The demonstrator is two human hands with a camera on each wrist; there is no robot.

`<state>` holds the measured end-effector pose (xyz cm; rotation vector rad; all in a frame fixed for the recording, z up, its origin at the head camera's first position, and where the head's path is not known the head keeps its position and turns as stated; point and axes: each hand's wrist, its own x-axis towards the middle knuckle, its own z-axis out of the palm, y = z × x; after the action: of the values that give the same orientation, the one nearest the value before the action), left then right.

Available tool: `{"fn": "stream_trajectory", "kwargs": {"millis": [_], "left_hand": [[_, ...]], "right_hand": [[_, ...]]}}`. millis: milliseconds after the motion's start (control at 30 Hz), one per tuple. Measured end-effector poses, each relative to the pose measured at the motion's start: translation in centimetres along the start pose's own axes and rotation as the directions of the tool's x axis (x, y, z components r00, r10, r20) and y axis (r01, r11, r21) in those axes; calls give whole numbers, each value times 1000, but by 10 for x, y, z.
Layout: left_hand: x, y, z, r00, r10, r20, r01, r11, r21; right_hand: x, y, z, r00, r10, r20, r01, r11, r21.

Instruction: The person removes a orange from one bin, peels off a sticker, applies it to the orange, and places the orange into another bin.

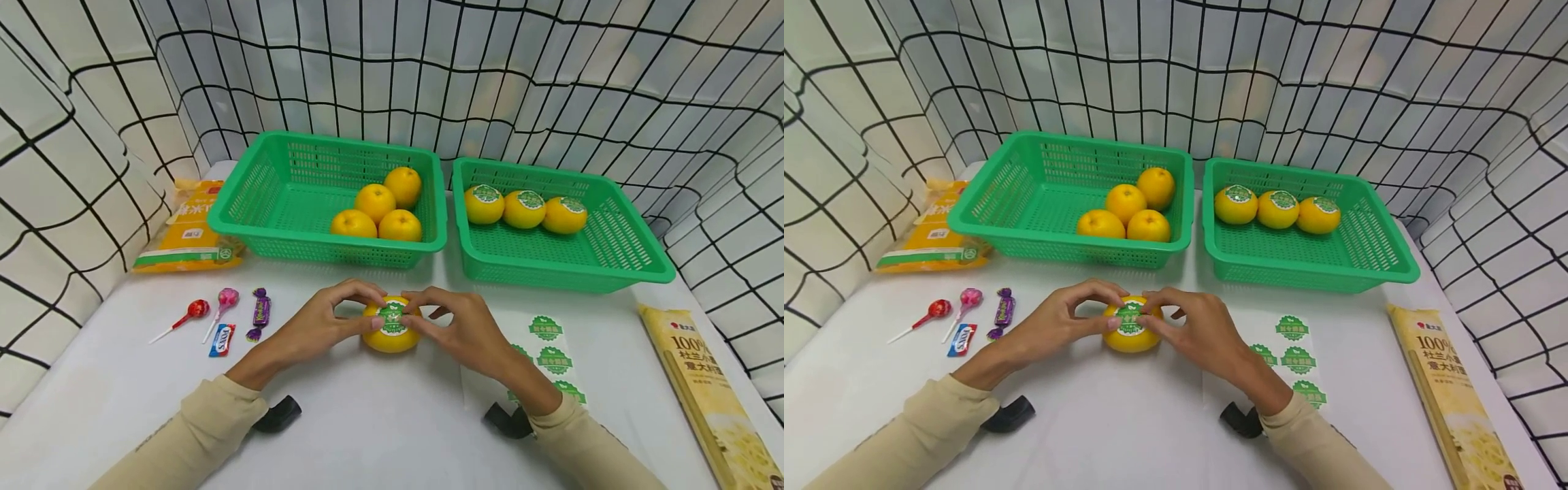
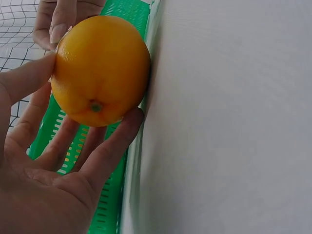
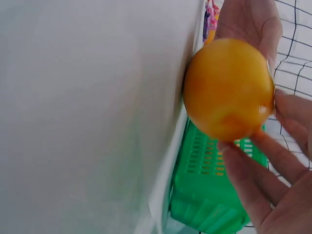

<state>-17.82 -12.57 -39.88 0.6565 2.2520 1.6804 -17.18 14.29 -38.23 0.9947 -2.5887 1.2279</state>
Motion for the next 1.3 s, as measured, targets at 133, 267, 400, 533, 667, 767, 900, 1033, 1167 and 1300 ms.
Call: {"fn": "stream_trajectory", "kwargs": {"millis": [133, 267, 400, 533, 667, 767, 900, 1033, 1167, 1300], "left_hand": [[1, 1, -1, 1000, -13, -5, 13, 1000, 6], [1, 3, -2, 1000, -14, -5, 14, 1000, 9], [0, 3, -2, 1000, -12, -4, 12, 1000, -1], [-1, 2, -2, 1000, -13, -13, 13, 1000, -5], [-2, 0, 0, 999, -26, -18, 26, 1000, -12], [-3, -1, 1, 999, -32, -23, 32, 999, -19], [-3, 0, 2, 999, -32, -33, 31, 999, -23], [-2, 0, 2, 998, -50, -25, 49, 998, -36], [-1, 0, 0, 996, -93, -2, 93, 993, -76], [-1, -1, -1, 993, -115, 12, 116, 988, -101]], "right_hand": [[2, 1, -1, 998, -58, -26, 57, 998, -12], [2, -1, -1, 980, -196, -28, 186, 959, -215], [1, -4, -2, 934, -356, 7, 321, 834, -448], [1, -5, -2, 930, -367, 9, 326, 814, -481], [2, 0, 0, 963, -268, 9, 249, 884, -396], [0, 4, 3, 979, -203, 28, 200, 921, -335], [-1, 8, 4, 987, -158, 34, 161, 947, -277], [0, 9, 2, 994, -89, 63, 98, 982, -162], [2, 11, 1, 991, 23, 129, -29, 999, 44], [3, 14, 3, 976, 116, 186, -150, 972, 182]]}}
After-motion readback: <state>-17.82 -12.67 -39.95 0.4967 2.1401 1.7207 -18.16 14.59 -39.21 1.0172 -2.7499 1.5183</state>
